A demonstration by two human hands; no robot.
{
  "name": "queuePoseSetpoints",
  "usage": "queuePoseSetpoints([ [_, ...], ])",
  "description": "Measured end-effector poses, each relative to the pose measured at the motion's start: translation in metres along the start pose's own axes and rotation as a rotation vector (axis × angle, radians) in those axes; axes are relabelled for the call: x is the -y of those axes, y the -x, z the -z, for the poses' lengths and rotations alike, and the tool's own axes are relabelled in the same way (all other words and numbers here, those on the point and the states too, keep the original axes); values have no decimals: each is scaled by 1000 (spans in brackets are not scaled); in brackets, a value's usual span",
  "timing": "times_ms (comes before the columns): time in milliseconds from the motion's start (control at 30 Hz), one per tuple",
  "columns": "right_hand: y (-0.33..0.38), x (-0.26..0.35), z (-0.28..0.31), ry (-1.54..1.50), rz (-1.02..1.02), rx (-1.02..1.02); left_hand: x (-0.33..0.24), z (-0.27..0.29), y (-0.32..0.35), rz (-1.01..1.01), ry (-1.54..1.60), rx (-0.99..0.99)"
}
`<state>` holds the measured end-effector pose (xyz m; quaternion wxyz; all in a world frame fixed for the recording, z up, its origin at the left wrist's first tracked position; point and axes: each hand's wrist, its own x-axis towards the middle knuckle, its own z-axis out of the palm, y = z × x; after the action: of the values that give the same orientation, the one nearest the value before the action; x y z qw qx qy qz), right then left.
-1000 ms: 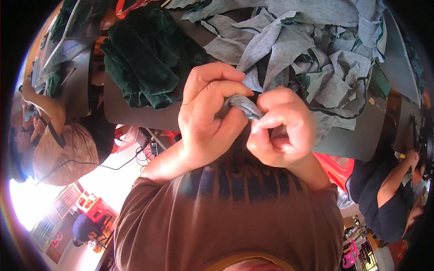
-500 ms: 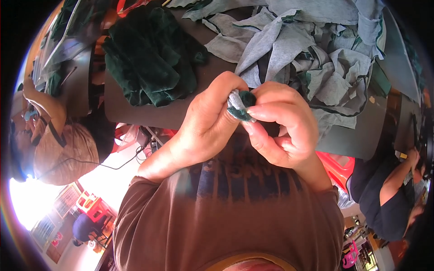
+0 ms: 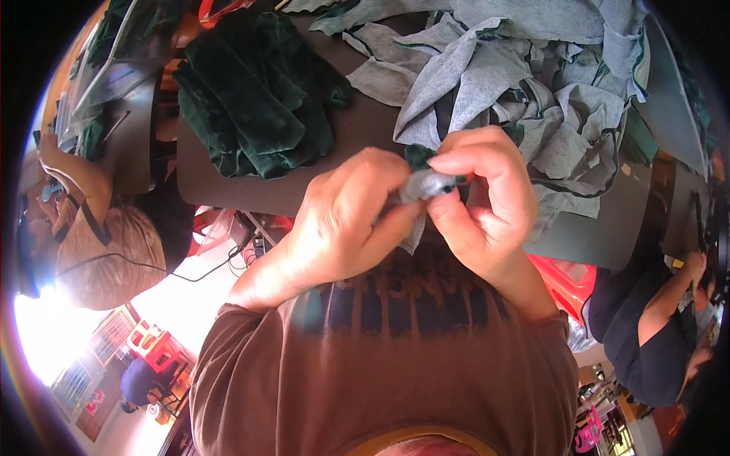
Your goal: Sorting and inspecting small pieces of green and grey fabric scraps on a table.
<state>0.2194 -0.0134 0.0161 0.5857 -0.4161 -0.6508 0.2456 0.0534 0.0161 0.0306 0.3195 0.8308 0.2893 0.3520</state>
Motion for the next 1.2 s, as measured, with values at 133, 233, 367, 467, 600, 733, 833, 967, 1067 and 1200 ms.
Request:
queuePoseSetpoints([
  [133,8,-11,-3,-125,-3,-92,-1,9,-3,-84,75,129],
  [233,7,-7,-5,-245,-75,-62,6,19,3,330,531,48],
  [367,10,2,-9,-470,-239,-29,12,19,-12,52,411,176],
  [467,10,0,-6,-516,-301,-11,13,11,-9,-19,378,100],
  [600,8,9,-5,-684,-517,42,11,15,-10,83,370,41],
  [733,7,21,-15,-634,-563,19,7,8,-10,0,-13,-267],
  [833,14,20,-14,-635,-648,75,4,7,-13,-56,-54,-280],
  [967,7,22,13,-531,-633,63,12,19,-10,437,682,-485],
  [1067,3,31,26,-667,-803,-106,24,30,1,514,1242,-451],
  [1200,-6,35,32,-827,-856,-60,20,36,-3,345,1399,-254],
])
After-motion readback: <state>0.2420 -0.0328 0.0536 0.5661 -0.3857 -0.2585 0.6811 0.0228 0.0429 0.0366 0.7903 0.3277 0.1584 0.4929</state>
